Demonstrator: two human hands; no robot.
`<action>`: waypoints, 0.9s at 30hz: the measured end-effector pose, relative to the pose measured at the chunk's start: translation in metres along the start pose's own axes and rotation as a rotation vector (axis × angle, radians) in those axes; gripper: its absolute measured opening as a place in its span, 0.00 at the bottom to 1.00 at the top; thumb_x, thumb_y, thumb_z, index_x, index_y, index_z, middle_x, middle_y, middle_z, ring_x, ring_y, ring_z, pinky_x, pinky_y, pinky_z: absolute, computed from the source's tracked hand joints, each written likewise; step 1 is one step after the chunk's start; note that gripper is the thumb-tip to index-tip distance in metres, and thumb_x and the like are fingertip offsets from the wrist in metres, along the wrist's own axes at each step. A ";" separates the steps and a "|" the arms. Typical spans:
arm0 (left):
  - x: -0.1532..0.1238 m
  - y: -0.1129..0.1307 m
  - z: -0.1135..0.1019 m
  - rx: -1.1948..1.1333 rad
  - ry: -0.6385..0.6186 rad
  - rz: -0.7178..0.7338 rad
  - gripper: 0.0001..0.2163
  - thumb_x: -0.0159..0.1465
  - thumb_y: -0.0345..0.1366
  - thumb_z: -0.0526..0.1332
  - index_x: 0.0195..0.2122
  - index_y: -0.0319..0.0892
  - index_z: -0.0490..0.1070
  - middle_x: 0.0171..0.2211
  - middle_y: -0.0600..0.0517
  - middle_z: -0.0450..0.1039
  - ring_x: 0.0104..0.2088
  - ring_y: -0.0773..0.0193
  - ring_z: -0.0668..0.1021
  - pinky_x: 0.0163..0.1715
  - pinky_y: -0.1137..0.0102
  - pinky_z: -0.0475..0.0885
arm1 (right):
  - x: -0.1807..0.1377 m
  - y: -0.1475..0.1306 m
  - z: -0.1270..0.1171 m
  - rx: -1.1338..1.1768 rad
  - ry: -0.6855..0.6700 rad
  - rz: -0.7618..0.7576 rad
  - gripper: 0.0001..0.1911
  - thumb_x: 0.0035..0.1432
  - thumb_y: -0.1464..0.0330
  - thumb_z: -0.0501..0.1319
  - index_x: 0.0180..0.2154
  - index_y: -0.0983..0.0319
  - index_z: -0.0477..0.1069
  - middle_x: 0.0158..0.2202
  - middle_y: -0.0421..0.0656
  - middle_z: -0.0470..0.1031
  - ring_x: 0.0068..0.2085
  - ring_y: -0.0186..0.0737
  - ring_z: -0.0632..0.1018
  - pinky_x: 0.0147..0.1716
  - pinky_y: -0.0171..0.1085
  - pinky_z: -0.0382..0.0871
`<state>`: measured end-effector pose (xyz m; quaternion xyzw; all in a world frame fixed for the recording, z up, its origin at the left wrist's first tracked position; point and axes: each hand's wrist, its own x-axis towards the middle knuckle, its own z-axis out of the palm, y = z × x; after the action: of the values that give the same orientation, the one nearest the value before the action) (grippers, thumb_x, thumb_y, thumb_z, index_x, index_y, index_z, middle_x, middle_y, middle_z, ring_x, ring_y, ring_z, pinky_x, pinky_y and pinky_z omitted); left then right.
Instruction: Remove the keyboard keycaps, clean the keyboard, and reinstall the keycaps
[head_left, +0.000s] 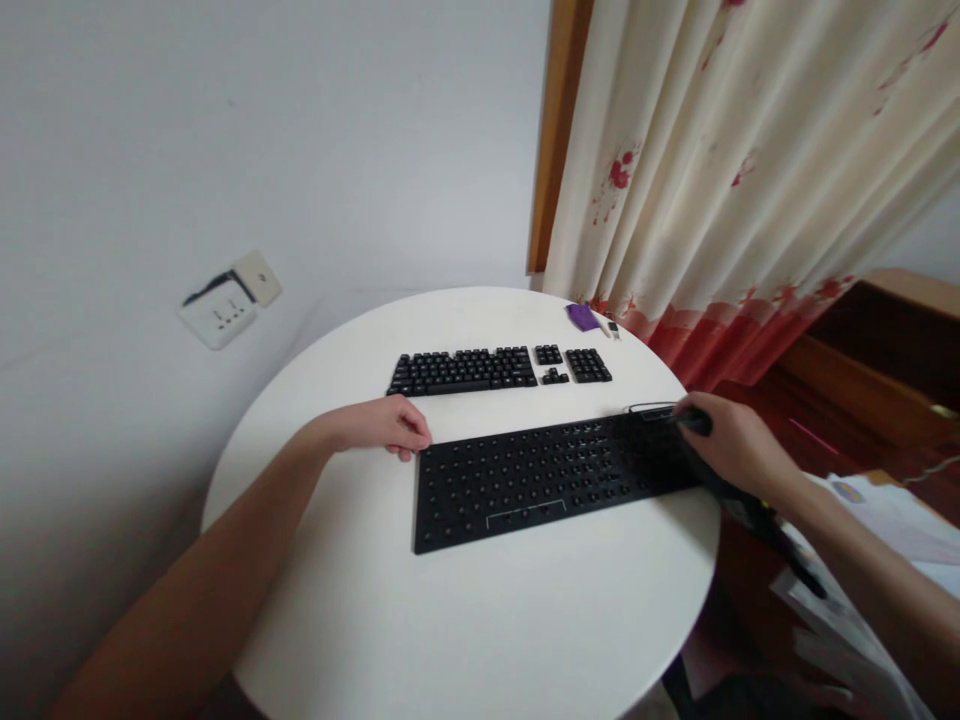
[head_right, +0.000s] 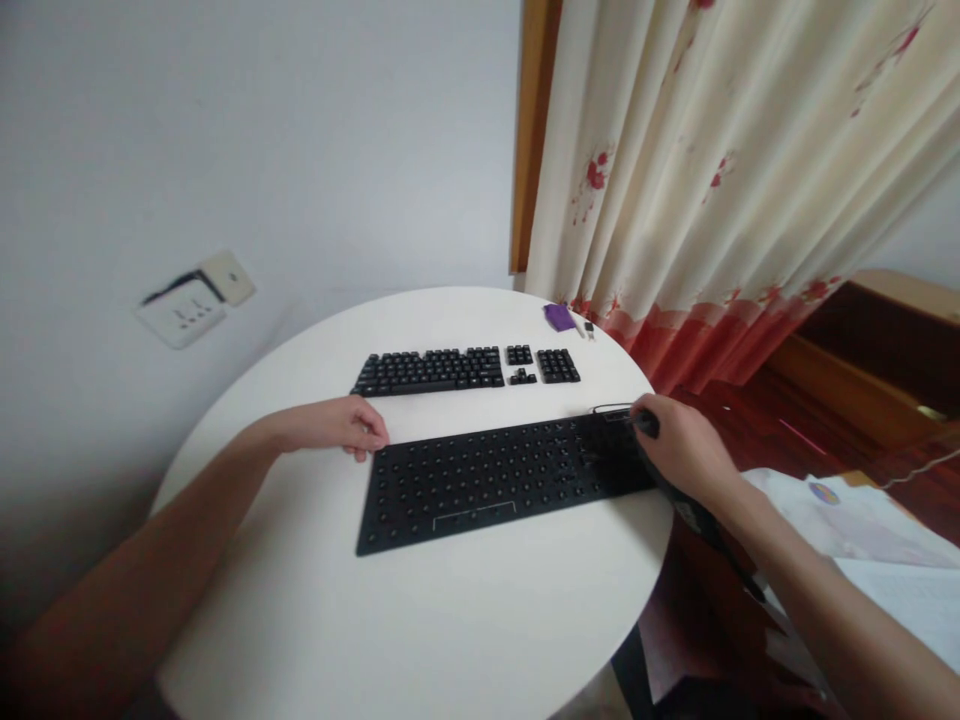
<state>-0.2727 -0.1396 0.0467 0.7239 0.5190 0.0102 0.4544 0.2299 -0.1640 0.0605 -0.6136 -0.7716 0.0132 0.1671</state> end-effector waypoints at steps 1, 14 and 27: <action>0.000 0.000 0.000 0.001 0.001 0.001 0.16 0.57 0.50 0.64 0.36 0.42 0.80 0.30 0.49 0.80 0.33 0.60 0.80 0.33 0.71 0.71 | 0.008 -0.013 0.002 0.032 -0.045 -0.076 0.07 0.56 0.71 0.59 0.38 0.59 0.72 0.36 0.46 0.80 0.37 0.47 0.79 0.37 0.40 0.67; 0.002 -0.007 0.001 -0.067 -0.001 0.038 0.13 0.57 0.45 0.66 0.34 0.41 0.80 0.28 0.48 0.80 0.31 0.61 0.79 0.30 0.72 0.70 | 0.064 -0.080 0.037 -0.220 -0.185 -0.197 0.10 0.55 0.78 0.57 0.38 0.61 0.72 0.41 0.50 0.80 0.43 0.48 0.78 0.36 0.37 0.62; 0.001 -0.005 0.005 -0.127 0.018 0.036 0.10 0.55 0.41 0.67 0.34 0.40 0.80 0.27 0.49 0.79 0.29 0.63 0.79 0.27 0.73 0.68 | 0.048 -0.099 0.027 -0.214 -0.089 -0.155 0.07 0.57 0.73 0.56 0.37 0.59 0.70 0.39 0.47 0.79 0.41 0.48 0.78 0.35 0.38 0.60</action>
<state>-0.2737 -0.1418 0.0395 0.7028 0.5081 0.0576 0.4945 0.1201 -0.1375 0.0693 -0.5652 -0.8204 -0.0550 0.0669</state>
